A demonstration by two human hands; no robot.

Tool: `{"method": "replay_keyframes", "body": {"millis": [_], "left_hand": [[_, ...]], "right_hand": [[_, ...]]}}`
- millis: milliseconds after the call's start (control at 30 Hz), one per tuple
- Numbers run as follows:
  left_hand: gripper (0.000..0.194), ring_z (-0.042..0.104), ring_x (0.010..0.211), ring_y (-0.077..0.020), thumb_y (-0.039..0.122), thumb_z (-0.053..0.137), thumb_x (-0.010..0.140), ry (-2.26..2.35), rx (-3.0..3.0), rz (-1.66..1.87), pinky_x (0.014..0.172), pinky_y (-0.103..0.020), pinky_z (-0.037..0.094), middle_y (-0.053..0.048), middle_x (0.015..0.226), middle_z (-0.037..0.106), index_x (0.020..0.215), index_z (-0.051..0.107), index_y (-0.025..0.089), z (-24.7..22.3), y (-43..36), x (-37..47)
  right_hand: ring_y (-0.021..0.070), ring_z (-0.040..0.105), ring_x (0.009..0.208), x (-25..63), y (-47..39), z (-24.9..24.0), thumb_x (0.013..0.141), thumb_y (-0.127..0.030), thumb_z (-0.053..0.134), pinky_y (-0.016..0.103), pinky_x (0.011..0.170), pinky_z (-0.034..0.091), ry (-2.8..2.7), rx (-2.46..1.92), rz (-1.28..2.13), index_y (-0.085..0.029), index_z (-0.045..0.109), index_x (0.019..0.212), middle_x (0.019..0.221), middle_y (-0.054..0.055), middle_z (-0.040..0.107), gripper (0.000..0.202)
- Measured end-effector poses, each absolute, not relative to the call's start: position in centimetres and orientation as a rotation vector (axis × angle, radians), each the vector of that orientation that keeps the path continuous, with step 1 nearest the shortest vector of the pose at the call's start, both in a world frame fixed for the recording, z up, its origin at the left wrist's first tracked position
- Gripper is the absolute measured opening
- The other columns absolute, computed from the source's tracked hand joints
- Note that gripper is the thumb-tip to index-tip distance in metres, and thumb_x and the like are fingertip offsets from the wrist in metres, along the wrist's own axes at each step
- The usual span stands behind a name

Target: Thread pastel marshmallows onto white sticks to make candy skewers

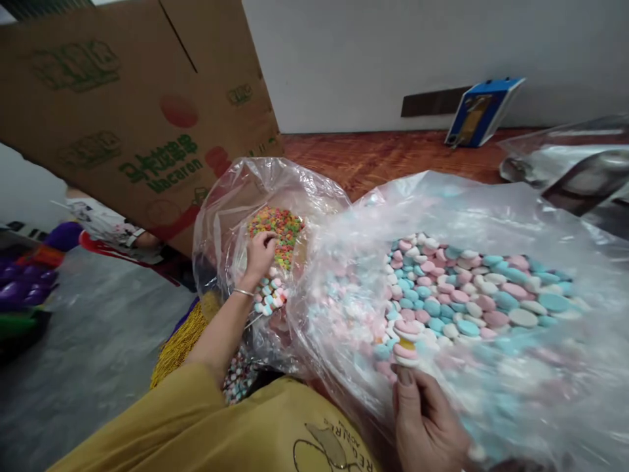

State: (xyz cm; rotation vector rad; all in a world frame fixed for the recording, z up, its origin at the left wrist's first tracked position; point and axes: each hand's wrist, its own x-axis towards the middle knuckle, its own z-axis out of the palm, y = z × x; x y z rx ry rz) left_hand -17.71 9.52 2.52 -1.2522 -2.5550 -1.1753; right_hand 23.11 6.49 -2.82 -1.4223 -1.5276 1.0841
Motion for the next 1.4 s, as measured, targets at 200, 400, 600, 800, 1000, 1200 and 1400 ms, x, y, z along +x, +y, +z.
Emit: {"method": "replay_keyframes", "body": {"millis": [200, 400, 600, 800, 1000, 1200, 1400], "left_hand": [[0.015, 0.065, 0.093, -0.0227, 0.011, 0.067, 0.077, -2.720, -1.459, -1.038, 0.096, -0.036, 0.049, -0.009, 0.094, 0.075, 0.085, 0.077, 0.018, 0.6, 11.0, -23.9], [0.010, 0.065, 0.094, -0.0230, 0.012, 0.074, 0.068, -2.785, -1.576, -1.080, 0.096, -0.035, 0.049, -0.007, 0.088, 0.075, 0.075, 0.078, 0.018, -1.3, 11.7, -23.1], [0.010, 0.067, 0.077, -0.0193, 0.020, 0.069, 0.078, -2.901, -1.464, -1.291, 0.077, -0.031, 0.054, -0.007, 0.080, 0.076, 0.079, 0.078, 0.015, -1.2, 11.6, -24.4], [0.017, 0.066, 0.065, -0.0153, 0.023, 0.070, 0.080, -2.939, -1.405, -1.435, 0.066, -0.027, 0.055, -0.005, 0.071, 0.073, 0.091, 0.075, 0.013, -0.4, 11.9, -24.9], [0.006, 0.069, 0.076, -0.0208, 0.011, 0.070, 0.074, -2.914, -1.447, -1.276, 0.082, -0.035, 0.055, -0.007, 0.076, 0.074, 0.074, 0.073, 0.016, -0.2, 13.8, -24.0], [0.012, 0.069, 0.103, -0.0307, 0.007, 0.069, 0.069, -2.871, -1.407, -1.166, 0.101, -0.041, 0.047, -0.012, 0.087, 0.076, 0.067, 0.071, 0.019, -0.3, 14.4, -22.9], [0.013, 0.066, 0.100, -0.0259, 0.012, 0.073, 0.067, -2.849, -1.296, -1.394, 0.096, -0.037, 0.050, -0.008, 0.084, 0.073, 0.064, 0.062, 0.019, -0.1, 13.8, -22.2]], "right_hand": [[0.0198, 0.060, 0.057, 21.3, 6.6, -1.6, 0.090, -0.060, 0.063, 0.028, 0.047, 0.040, -1.569, -1.445, 1.097, -0.019, 0.074, 0.092, 0.069, 0.006, 0.070, 0.042], [0.0207, 0.065, 0.064, 21.3, 6.6, -1.9, 0.089, -0.060, 0.065, 0.026, 0.043, 0.038, -1.595, -1.448, 1.116, -0.019, 0.074, 0.093, 0.083, 0.008, 0.076, 0.042], [0.0243, 0.071, 0.075, 21.5, 6.6, -1.9, 0.089, -0.059, 0.065, 0.027, 0.055, 0.050, -1.620, -1.441, 1.103, -0.019, 0.075, 0.094, 0.085, 0.008, 0.078, 0.041], [0.0265, 0.073, 0.080, 21.8, 6.9, -2.6, 0.089, -0.059, 0.064, 0.030, 0.069, 0.057, -1.647, -1.420, 1.099, -0.019, 0.075, 0.093, 0.088, 0.009, 0.080, 0.042], [0.0276, 0.075, 0.086, 21.9, 7.0, -3.0, 0.089, -0.057, 0.064, 0.031, 0.075, 0.058, -1.642, -1.437, 1.121, -0.019, 0.076, 0.095, 0.093, 0.009, 0.081, 0.040], [0.0271, 0.075, 0.090, 21.7, 6.7, -2.6, 0.090, -0.055, 0.064, 0.030, 0.081, 0.058, -1.597, -1.466, 1.144, -0.020, 0.075, 0.092, 0.099, 0.010, 0.082, 0.037], [0.0259, 0.075, 0.080, 21.5, 6.8, -2.4, 0.087, -0.059, 0.064, 0.029, 0.071, 0.058, -1.612, -1.427, 1.105, -0.020, 0.075, 0.088, 0.090, 0.009, 0.081, 0.041]]}}
